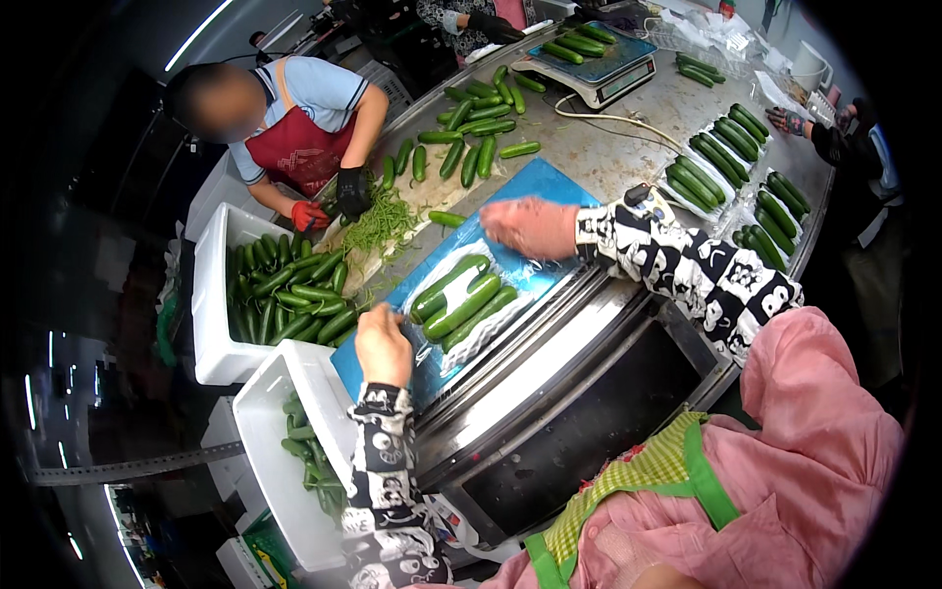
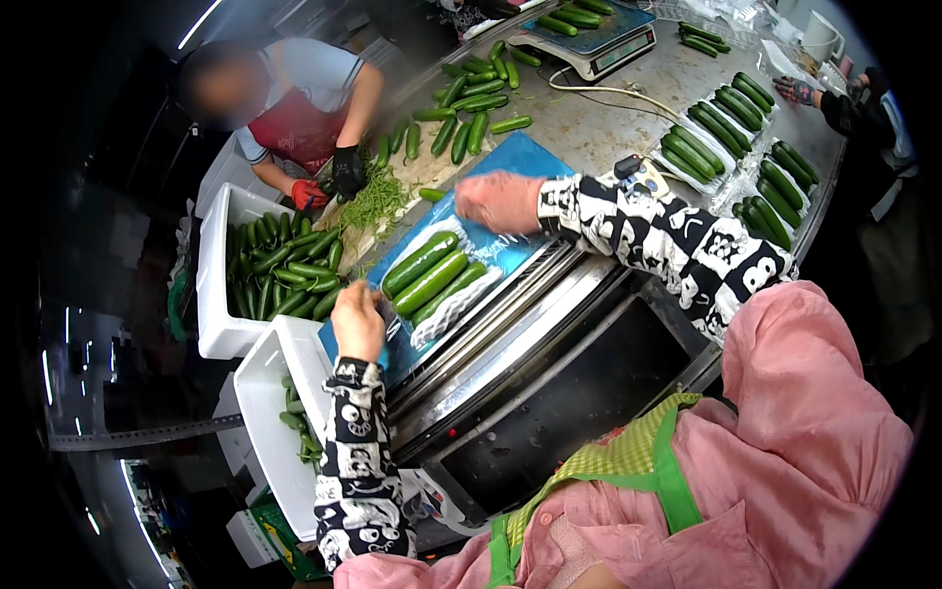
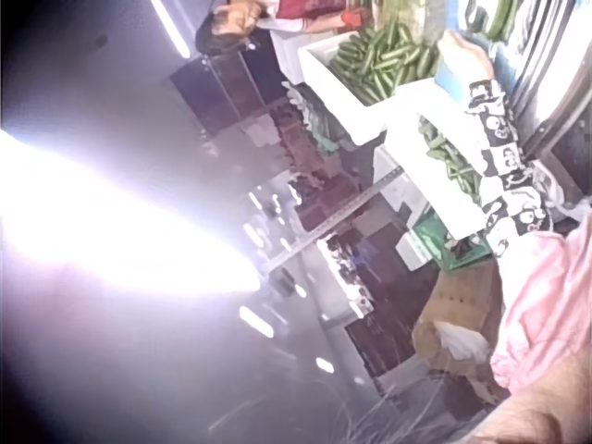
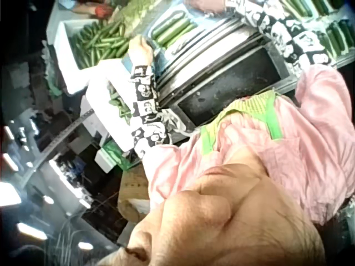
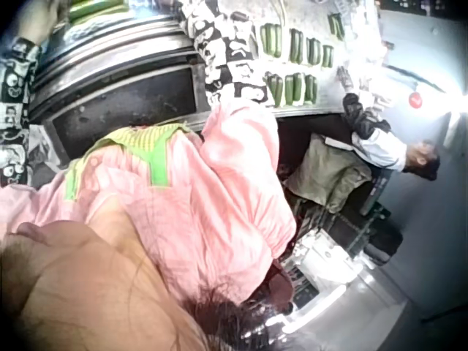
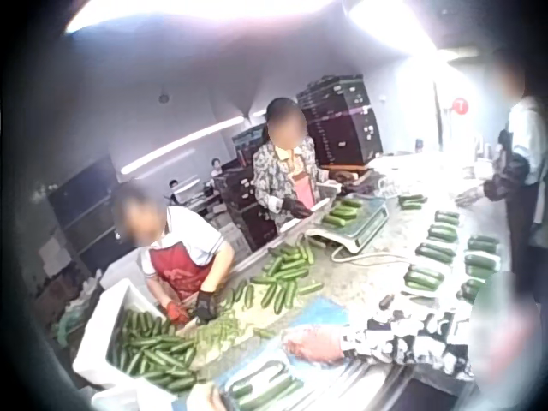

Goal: The person places cucumbers into trays, wraps the trays with plastic wrap using a heat sealer, places the wrapped trays into a crate, and then applies labels to each package.

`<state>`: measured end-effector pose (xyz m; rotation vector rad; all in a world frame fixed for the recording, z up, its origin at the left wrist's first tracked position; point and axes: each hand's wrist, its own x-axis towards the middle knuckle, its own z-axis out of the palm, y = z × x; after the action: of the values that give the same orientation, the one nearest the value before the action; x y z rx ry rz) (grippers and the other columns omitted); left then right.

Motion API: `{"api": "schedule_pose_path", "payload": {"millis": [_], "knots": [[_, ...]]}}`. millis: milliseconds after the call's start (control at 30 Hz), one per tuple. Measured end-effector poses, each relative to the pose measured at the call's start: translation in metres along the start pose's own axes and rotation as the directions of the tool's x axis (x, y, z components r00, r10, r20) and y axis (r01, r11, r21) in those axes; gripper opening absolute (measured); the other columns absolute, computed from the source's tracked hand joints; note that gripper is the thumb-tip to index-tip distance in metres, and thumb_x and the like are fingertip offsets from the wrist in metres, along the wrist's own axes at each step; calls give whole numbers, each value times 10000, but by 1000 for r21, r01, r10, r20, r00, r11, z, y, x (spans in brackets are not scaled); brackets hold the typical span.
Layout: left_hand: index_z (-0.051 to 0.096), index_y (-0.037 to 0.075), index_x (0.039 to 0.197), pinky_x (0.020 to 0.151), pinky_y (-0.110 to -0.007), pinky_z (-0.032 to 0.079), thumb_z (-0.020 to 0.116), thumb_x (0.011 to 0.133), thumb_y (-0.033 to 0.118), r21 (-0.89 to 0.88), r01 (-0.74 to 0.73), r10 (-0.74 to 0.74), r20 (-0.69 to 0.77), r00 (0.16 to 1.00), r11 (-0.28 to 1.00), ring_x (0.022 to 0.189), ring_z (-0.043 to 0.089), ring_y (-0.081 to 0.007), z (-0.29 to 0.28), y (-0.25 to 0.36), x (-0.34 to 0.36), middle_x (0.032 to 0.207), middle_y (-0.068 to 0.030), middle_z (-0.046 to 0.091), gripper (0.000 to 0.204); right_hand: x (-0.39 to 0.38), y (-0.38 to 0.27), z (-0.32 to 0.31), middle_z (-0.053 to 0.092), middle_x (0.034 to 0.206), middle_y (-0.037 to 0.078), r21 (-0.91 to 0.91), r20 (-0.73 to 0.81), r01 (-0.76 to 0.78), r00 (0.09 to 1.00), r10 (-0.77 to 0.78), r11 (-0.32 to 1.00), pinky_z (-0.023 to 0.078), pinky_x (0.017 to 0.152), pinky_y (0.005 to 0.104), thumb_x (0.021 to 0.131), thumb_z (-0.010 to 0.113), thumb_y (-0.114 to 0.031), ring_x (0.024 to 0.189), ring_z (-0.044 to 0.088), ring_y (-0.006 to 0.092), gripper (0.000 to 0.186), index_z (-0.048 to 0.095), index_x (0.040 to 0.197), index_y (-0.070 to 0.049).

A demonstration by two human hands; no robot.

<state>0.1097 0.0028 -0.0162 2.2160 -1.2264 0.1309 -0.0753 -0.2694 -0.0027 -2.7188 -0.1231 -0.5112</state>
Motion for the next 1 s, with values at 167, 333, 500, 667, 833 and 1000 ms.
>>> {"api": "schedule_pose_path", "payload": {"millis": [167,333,500,667,833,1000], "knots": [[645,-59,1033,779,-393,488,554,905,11,-71,13,-3,135,991,997,861,598,-353,-21,-6,-21,946,-193,591,172,-1,-34,18,653,1092,125,-20,5,-83,997,83,996,374,1032,434,1008,424,-272,1081,588,319,317,665,967,-70],[658,15,1065,814,-408,442,547,946,80,95,-105,101,47,994,990,882,540,-334,-10,-4,-32,996,-157,601,175,-10,-42,11,659,961,169,172,13,-290,956,292,942,461,885,451,1008,452,-262,973,616,354,278,601,1001,-27],[540,50,1185,604,-255,440,438,1051,182,-643,230,-164,162,973,731,679,503,-92,-7,2,-41,793,7,513,214,-10,-68,17,614,856,166,482,-78,-350,896,437,803,480,727,406,994,506,-152,829,615,352,145,468,1054,-25],[545,43,1108,523,-198,374,407,1064,203,-691,332,-387,81,918,642,623,449,-36,-10,37,-36,723,38,465,216,3,-80,26,565,774,119,604,-23,-504,763,646,617,464,646,377,998,483,-146,673,546,234,130,491,1032,-20],[580,23,1065,429,-213,355,442,1052,252,-779,335,-482,48,875,530,496,410,-49,-51,101,-57,670,18,489,268,-12,-107,-23,530,875,72,605,111,-576,744,659,549,460,649,319,970,468,-126,751,513,152,126,529,1036,-38],[606,-11,1117,624,-248,450,489,1030,167,-802,450,-479,240,845,393,691,550,-113,-58,209,-107,830,-43,593,230,-126,-165,-78,582,1082,160,534,-57,-667,586,808,521,486,844,311,981,450,-94,901,612,204,401,380,1348,49]]}}
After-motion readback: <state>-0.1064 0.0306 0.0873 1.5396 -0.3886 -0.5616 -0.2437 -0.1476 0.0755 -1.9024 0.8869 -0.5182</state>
